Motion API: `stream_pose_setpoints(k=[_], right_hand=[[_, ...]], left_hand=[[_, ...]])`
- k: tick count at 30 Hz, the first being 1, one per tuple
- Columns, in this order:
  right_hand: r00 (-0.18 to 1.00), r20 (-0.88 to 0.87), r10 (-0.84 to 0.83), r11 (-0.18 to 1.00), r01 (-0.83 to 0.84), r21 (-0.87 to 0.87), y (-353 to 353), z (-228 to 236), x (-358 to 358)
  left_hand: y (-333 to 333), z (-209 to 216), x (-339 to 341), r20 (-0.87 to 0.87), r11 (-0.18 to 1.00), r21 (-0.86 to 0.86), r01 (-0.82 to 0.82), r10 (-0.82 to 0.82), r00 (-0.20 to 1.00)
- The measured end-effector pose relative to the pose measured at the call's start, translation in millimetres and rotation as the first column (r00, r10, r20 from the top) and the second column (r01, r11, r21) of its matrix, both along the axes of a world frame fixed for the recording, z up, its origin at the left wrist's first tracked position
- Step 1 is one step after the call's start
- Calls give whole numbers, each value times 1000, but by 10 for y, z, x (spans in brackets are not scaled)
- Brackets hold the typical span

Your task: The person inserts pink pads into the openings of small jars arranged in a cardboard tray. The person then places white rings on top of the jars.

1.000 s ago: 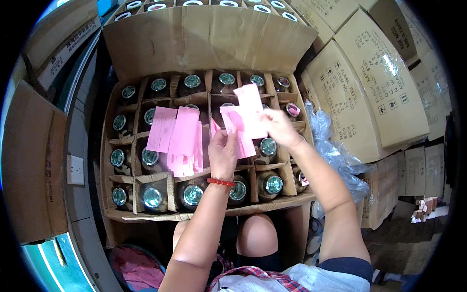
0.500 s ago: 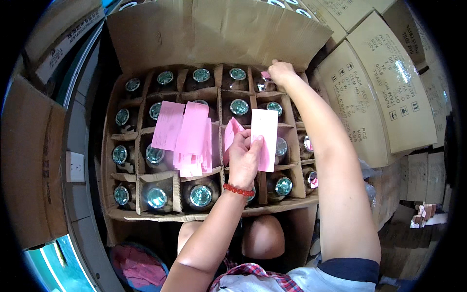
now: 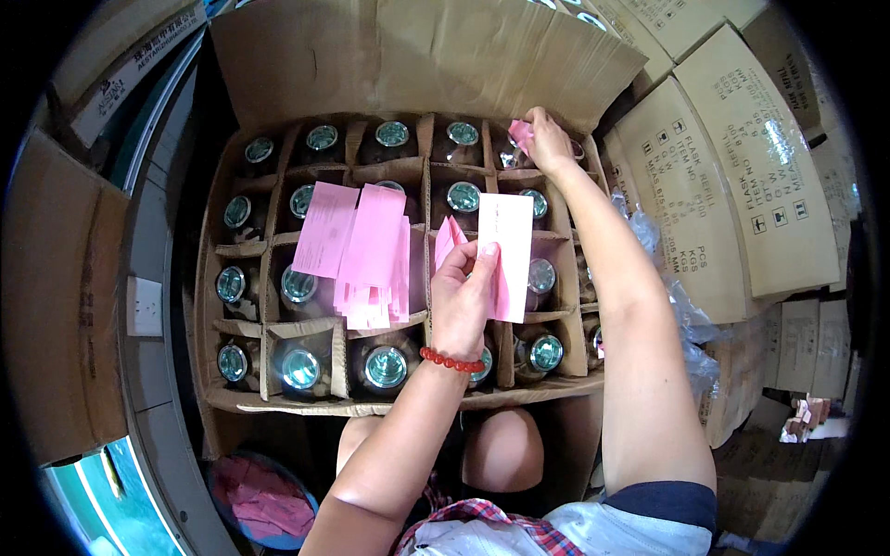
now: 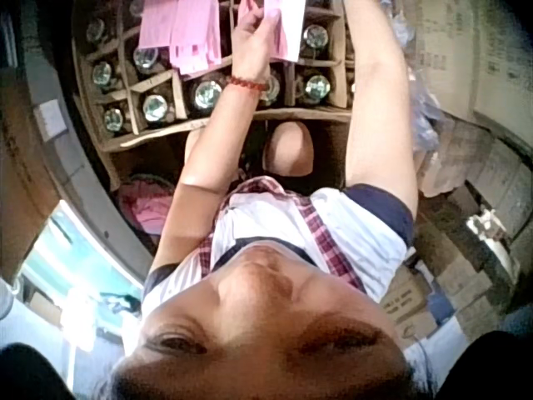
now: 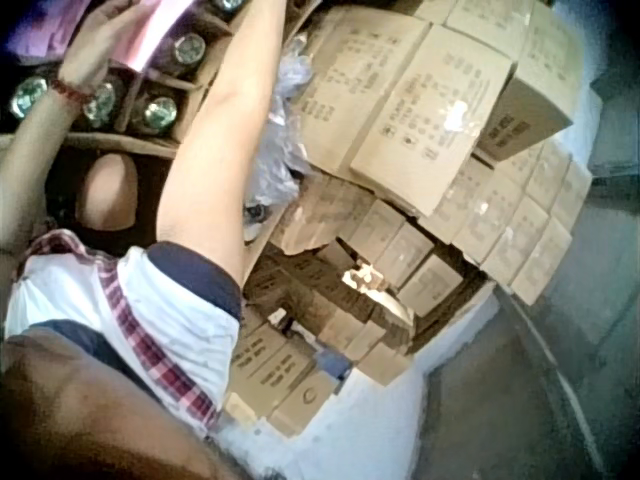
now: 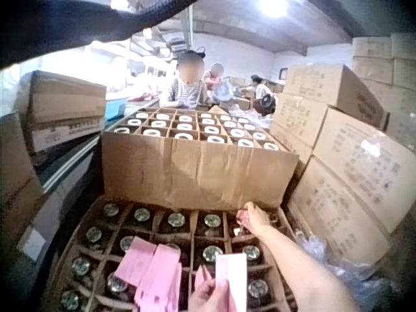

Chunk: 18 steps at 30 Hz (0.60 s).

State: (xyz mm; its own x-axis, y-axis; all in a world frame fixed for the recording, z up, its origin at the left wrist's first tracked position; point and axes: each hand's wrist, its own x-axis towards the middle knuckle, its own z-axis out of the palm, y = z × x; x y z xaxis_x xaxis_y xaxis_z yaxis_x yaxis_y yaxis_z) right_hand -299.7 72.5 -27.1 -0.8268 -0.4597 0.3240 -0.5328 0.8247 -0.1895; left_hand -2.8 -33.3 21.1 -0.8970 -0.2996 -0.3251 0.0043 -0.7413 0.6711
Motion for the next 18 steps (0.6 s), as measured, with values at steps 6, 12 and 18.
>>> stream_pose_setpoints(k=[6, 12, 18], right_hand=[[973, 231, -25, 979, -22, 202, -82, 117, 52], [909, 414, 48, 900, -219, 377, -84, 105, 158], [819, 567, -90, 964, -70, 255, -181, 50, 113]], left_hand=[[-22, 31, -2, 15, 1000, 22, -20, 19, 1000], [-68, 2, 10, 21, 995, 83, -50, 48, 999], [-66, 29, -14, -16, 998, 30, -53, 54, 998]])
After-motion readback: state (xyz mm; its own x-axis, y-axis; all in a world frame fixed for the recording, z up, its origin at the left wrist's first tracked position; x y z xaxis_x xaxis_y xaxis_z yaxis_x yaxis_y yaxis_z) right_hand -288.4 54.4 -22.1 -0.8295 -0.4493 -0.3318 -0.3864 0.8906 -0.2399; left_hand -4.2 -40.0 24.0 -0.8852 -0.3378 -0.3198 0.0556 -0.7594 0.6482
